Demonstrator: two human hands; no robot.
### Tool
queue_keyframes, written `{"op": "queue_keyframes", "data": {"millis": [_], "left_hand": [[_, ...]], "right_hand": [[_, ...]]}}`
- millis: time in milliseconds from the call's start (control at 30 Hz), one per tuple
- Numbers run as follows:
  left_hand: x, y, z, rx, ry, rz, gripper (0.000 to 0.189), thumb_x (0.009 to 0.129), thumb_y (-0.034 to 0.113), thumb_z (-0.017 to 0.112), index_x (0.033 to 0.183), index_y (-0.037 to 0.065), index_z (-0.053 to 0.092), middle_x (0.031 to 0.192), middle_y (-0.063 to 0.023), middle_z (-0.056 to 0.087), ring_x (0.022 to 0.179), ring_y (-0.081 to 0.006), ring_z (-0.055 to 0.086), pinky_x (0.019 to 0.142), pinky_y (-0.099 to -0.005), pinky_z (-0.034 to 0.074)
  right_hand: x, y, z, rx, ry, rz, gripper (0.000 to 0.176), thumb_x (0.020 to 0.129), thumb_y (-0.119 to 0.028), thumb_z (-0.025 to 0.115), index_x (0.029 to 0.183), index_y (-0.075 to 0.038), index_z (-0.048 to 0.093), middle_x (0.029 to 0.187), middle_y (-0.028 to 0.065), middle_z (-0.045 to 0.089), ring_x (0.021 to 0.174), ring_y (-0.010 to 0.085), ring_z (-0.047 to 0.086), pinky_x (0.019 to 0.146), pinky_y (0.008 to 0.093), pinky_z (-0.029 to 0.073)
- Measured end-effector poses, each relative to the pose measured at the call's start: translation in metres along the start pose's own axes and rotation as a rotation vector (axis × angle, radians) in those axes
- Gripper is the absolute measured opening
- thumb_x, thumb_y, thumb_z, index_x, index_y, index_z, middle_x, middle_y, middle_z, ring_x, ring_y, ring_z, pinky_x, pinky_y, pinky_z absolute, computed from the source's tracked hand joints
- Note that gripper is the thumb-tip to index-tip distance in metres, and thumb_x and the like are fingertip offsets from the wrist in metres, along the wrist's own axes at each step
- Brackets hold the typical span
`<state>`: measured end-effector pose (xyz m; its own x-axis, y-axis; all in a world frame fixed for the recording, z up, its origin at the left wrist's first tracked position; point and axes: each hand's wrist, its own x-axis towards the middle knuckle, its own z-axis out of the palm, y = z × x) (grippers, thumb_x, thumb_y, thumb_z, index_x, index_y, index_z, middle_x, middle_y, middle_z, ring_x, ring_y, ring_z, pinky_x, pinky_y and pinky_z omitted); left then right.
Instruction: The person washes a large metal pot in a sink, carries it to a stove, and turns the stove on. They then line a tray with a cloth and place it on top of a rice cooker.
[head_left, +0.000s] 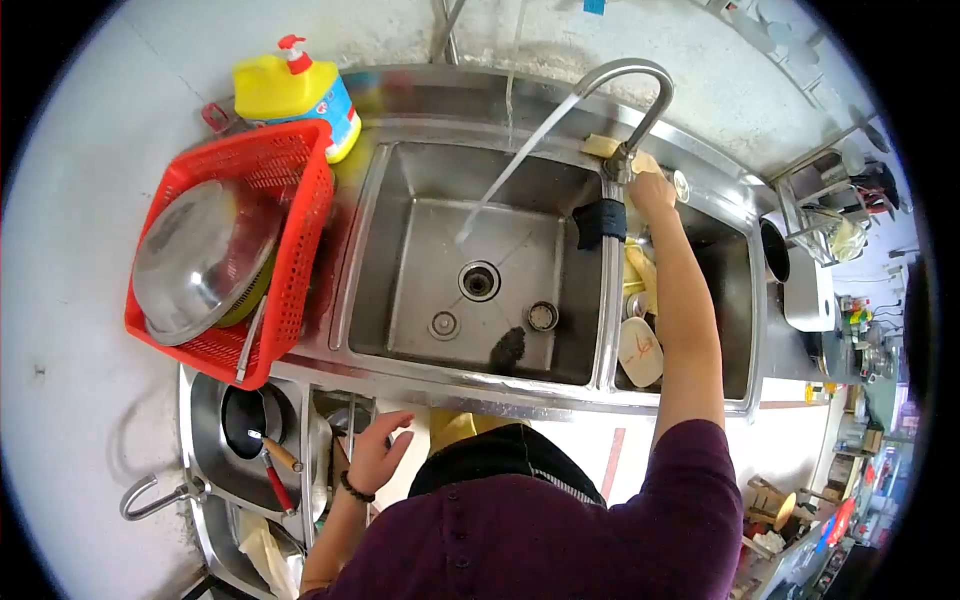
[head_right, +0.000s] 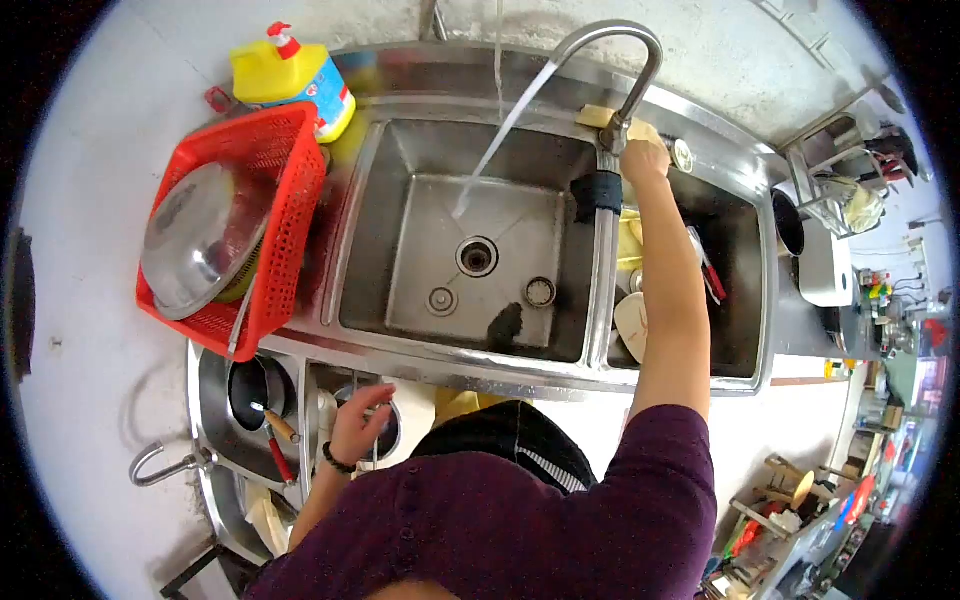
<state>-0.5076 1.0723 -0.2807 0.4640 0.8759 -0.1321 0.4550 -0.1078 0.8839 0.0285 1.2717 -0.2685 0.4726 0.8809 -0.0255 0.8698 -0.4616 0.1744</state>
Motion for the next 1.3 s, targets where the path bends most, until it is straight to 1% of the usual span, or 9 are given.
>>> {"op": "queue_keyframes", "data": {"millis": [100,167,267,333,433,767,967,1033,1300], "left_hand": [[0.021,0.009,0.017,0.017,-0.1,0.038,0.026,0.078,0.009,0.055,0.104,0.004,0.054,0.094,-0.0114,0.057,0.085,-0.0229,0.056,0.076,-0.0289,0.044],[0.038,0.021,0.031,0.013,-0.197,0.115,0.029,0.078,0.008,0.053,0.107,0.004,0.053,0.099,-0.0096,0.058,0.091,-0.0204,0.056,0.077,-0.0284,0.043],[0.068,0.029,0.051,0.021,-0.339,0.109,0.03,0.079,0.011,0.055,0.108,0.004,0.052,0.102,-0.0107,0.057,0.092,-0.0222,0.056,0.078,-0.0292,0.043],[0.088,0.036,0.067,-0.017,-0.411,0.062,0.03,0.079,0.011,0.055,0.108,0.004,0.052,0.102,-0.011,0.057,0.091,-0.0227,0.056,0.078,-0.0296,0.044],[0.117,0.049,0.087,0.052,-0.388,0.279,0.03,0.078,0.011,0.055,0.108,0.005,0.052,0.101,-0.0112,0.056,0.09,-0.023,0.056,0.076,-0.0309,0.044],[0.217,-0.024,0.115,0.29,-0.41,-0.082,0.034,0.082,0.029,0.052,0.106,0.004,0.053,0.089,-0.0091,0.061,0.081,-0.0184,0.059,0.07,-0.0289,0.046],[0.323,-0.041,0.085,-0.781,0.119,-0.663,0.024,0.082,0.022,0.054,0.098,0.004,0.053,0.091,-0.0078,0.056,0.078,-0.0191,0.056,0.07,-0.0279,0.048],[0.35,-0.051,0.078,-1.041,0.191,-0.701,0.02,0.081,0.013,0.055,0.097,0.002,0.05,0.093,-0.0089,0.054,0.081,-0.02,0.054,0.072,-0.0283,0.049],[0.386,-0.003,0.068,-1.221,0.121,-0.545,0.015,0.082,0.006,0.053,0.094,-0.002,0.049,0.085,-0.008,0.053,0.078,-0.0165,0.054,0.07,-0.0253,0.05]], "right_hand": [[-0.028,-0.037,-0.001,0.339,0.205,-0.166,0.036,0.079,-0.029,0.05,0.104,-0.003,0.056,0.094,0.0156,0.06,0.084,0.0315,0.058,0.073,0.038,0.046],[-0.022,-0.066,0.009,0.943,-0.046,-0.335,0.044,0.08,-0.028,0.053,0.114,0.0,0.046,0.097,0.0166,0.058,0.086,0.0271,0.058,0.073,0.0361,0.047],[-0.015,-0.116,-0.027,2.084,-0.726,-0.127,0.045,0.085,-0.013,0.047,0.118,0.012,0.03,0.107,0.0235,0.048,0.094,0.0311,0.054,0.078,0.0353,0.049],[0.01,-0.139,-0.038,2.252,-0.568,0.056,0.044,0.085,-0.01,0.044,0.117,0.014,0.027,0.107,0.0246,0.046,0.093,0.0315,0.054,0.078,0.0349,0.049],[0.035,-0.146,-0.052,2.176,-0.615,0.122,0.035,0.085,-0.013,0.045,0.107,0.013,0.038,0.104,0.0249,0.05,0.094,0.0293,0.055,0.079,0.0296,0.048],[0.049,-0.108,-0.079,1.9,-0.845,-0.263,0.026,0.084,-0.014,0.049,0.096,0.008,0.049,0.098,0.0184,0.056,0.091,0.0235,0.057,0.081,0.0257,0.048],[0.063,-0.097,-0.068,1.765,-0.767,-0.329,0.034,0.082,-0.022,0.051,0.102,0.005,0.052,0.098,0.0134,0.058,0.09,0.021,0.058,0.081,0.0257,0.047],[0.062,-0.092,-0.089,1.763,-0.702,-0.254,0.027,0.075,-0.021,0.06,0.087,0.003,0.055,0.079,0.0119,0.06,0.075,0.0232,0.061,0.058,0.0279,0.052],[0.056,-0.088,-0.103,1.731,-0.673,-0.274,0.022,0.079,-0.019,0.051,0.082,0.003,0.056,0.075,0.0114,0.06,0.068,0.0208,0.061,0.063,0.0271,0.051]]}}
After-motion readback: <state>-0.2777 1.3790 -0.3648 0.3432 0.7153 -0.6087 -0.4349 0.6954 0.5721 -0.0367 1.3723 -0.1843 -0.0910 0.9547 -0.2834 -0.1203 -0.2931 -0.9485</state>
